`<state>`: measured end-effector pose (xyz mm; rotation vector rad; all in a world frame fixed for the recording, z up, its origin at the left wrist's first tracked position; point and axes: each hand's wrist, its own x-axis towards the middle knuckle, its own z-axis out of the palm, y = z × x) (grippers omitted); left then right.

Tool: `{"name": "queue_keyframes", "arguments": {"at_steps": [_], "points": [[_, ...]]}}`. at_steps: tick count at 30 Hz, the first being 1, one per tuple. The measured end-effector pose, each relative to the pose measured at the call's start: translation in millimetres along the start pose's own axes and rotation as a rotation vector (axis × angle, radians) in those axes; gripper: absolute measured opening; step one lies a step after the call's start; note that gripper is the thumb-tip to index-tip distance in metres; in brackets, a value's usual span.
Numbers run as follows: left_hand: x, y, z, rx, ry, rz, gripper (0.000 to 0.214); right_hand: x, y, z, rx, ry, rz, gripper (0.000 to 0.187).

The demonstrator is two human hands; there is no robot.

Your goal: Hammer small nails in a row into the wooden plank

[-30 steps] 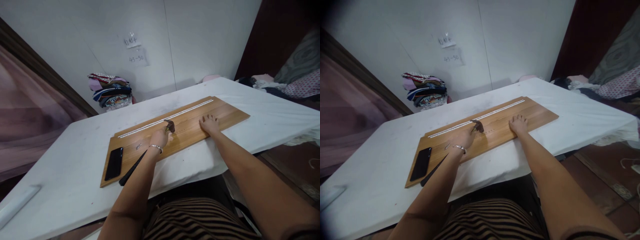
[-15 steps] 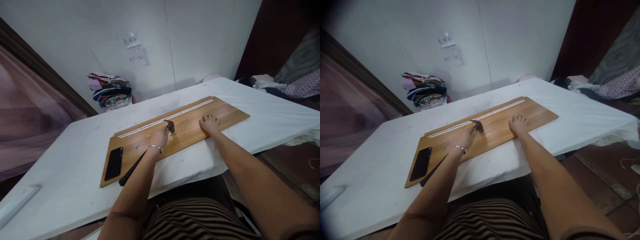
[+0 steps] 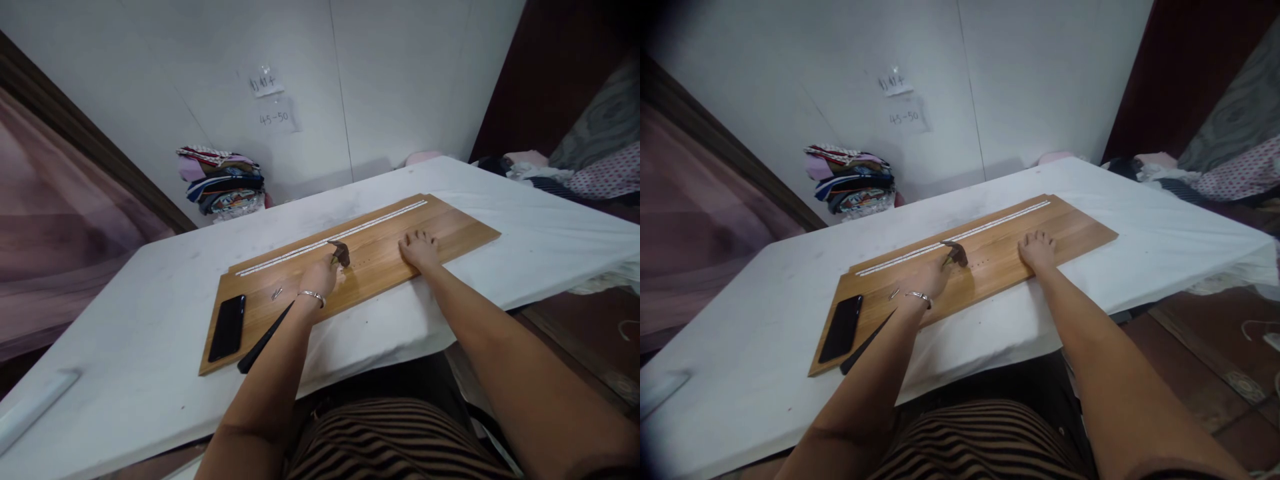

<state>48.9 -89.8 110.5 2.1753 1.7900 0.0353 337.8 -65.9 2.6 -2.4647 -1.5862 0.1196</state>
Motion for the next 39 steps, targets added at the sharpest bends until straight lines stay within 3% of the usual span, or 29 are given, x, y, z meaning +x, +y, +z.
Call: {"name": "queue_keyframes", "arguments": {"at_steps": [32,39], "points": [[-4.1,3.0,-4.0,0.021,-0.016,-0.008,0.04,0.0,1.0,1.0,0.012,0.007,0.001,0.06],[0.8,-0.7,3.2,-0.001,-0.01,0.025,0.038,1.2,1.1,2.2,0.008,0.005,0.007,0.059]]}}
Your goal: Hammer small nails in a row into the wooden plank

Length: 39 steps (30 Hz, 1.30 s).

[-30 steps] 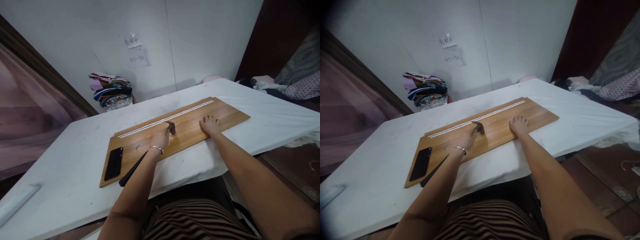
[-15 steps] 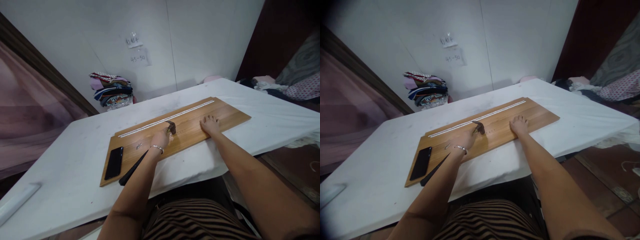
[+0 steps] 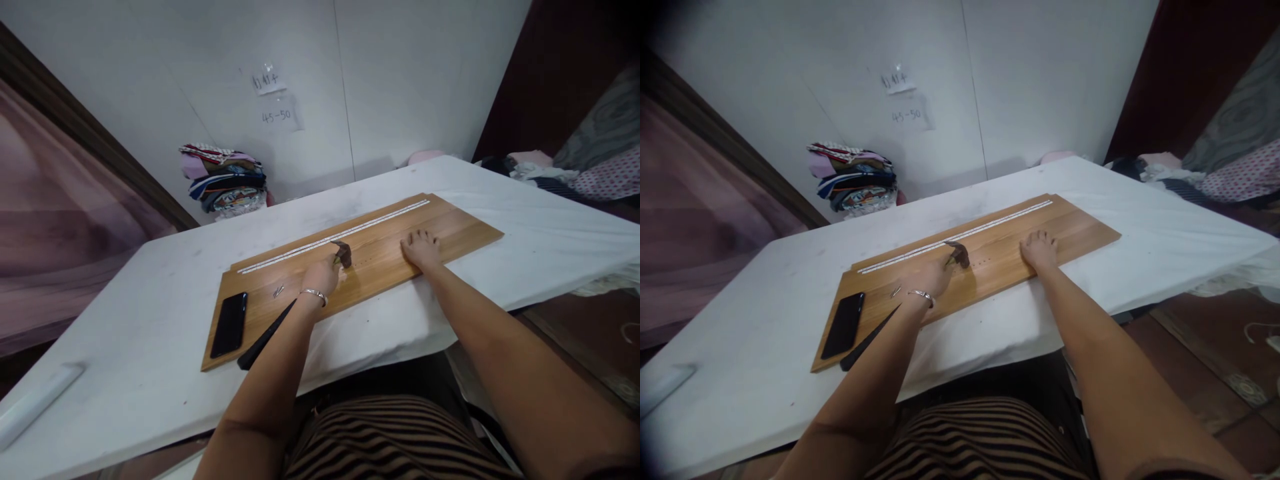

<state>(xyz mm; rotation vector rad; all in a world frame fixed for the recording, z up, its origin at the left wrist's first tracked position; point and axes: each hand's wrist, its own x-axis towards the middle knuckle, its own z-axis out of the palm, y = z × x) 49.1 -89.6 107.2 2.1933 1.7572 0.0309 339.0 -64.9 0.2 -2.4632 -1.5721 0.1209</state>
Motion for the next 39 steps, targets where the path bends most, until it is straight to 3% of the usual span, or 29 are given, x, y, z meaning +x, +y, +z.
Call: {"name": "queue_keyframes", "arguments": {"at_steps": [39], "points": [[4.3,-4.3,3.9,0.002,0.022,0.032,0.036,2.2,3.6,3.8,-0.017,0.018,-0.008,0.057]]}}
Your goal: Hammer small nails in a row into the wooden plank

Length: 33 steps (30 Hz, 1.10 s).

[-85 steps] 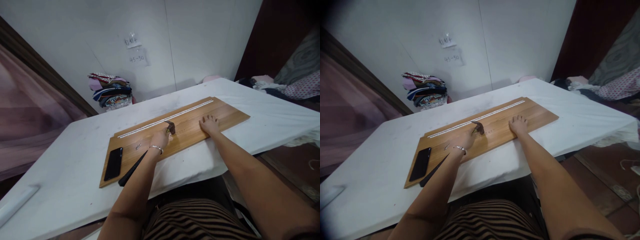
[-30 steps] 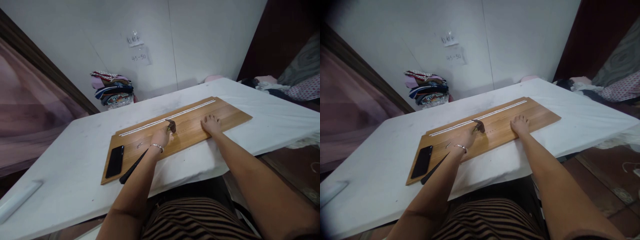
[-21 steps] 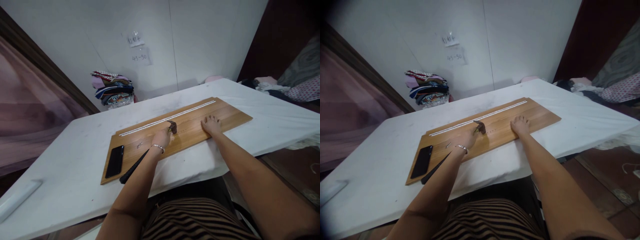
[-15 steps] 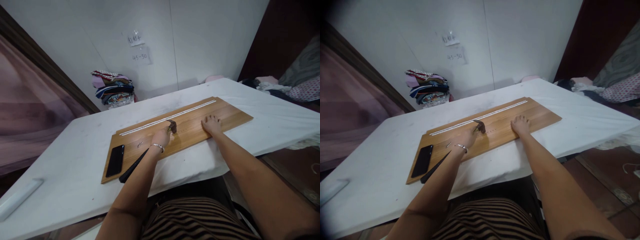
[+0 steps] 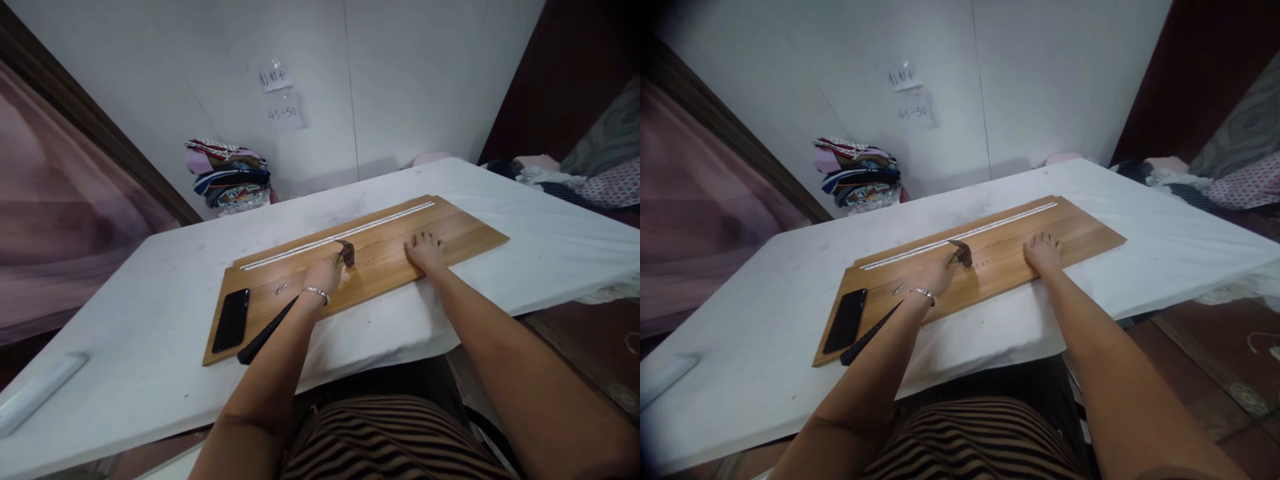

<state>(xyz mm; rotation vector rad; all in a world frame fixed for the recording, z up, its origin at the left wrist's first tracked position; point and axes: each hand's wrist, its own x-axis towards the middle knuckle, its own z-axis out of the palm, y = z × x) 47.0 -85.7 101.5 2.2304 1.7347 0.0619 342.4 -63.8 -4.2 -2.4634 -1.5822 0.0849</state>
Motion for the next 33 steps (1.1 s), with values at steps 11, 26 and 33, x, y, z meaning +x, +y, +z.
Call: {"name": "queue_keyframes", "arguments": {"at_steps": [11,26,33], "points": [[-7,8,-9.6,-0.02,-0.049,-0.043,0.037,-2,2,-2,-0.008,-0.012,-0.009,0.059],[-4,0,-6.3,-0.069,-0.051,0.019,0.037,-5,2,-6,-0.01,-0.02,-0.006,0.058],[-6,3,-11.7,-0.079,-0.043,0.012,0.038,-6,3,-6,-0.034,-0.024,-0.008,0.057]]}}
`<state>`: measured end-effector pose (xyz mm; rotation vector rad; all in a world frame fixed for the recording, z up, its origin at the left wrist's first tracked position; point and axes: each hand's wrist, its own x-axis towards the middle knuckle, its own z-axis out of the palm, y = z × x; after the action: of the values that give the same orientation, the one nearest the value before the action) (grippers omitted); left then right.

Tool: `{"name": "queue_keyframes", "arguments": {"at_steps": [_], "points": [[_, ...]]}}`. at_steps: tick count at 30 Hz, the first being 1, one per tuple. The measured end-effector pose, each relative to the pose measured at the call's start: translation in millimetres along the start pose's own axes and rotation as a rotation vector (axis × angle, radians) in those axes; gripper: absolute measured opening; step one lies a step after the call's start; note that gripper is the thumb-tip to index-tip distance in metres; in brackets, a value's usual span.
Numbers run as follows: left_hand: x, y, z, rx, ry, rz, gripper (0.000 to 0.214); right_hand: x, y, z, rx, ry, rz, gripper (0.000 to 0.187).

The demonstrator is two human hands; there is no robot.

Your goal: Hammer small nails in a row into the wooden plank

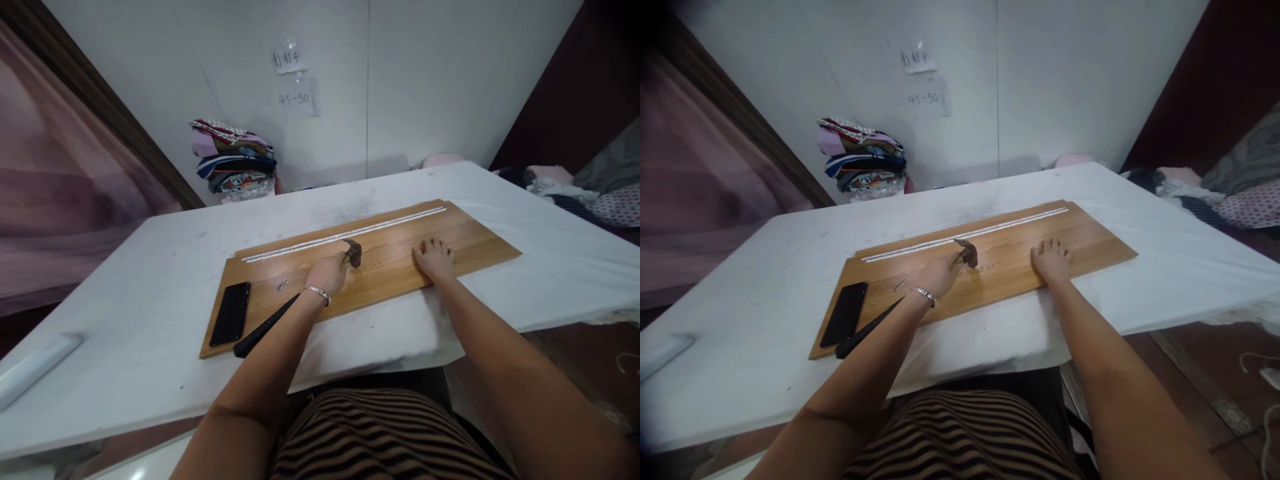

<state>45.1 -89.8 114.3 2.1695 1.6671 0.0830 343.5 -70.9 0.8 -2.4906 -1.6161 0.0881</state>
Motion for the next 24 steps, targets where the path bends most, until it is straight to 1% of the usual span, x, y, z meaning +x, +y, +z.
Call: {"name": "queue_keyframes", "arguments": {"at_steps": [6,13,20,24], "points": [[5.3,-5.3,8.2,-0.008,-0.017,0.016,0.04,-0.3,1.2,0.7,-0.006,0.009,-0.011,0.057],[6.2,-3.7,2.3,-0.022,0.006,0.013,0.037,-1.3,1.4,1.2,0.004,0.027,-0.013,0.054],[8.9,-4.6,7.9,-0.019,-0.014,0.016,0.037,-3.2,0.5,-0.4,0.009,0.03,-0.009,0.054],[9.2,-5.0,6.0,-0.017,-0.009,0.021,0.037,-3.4,0.5,-0.9,0.005,0.032,-0.009,0.054]]}}
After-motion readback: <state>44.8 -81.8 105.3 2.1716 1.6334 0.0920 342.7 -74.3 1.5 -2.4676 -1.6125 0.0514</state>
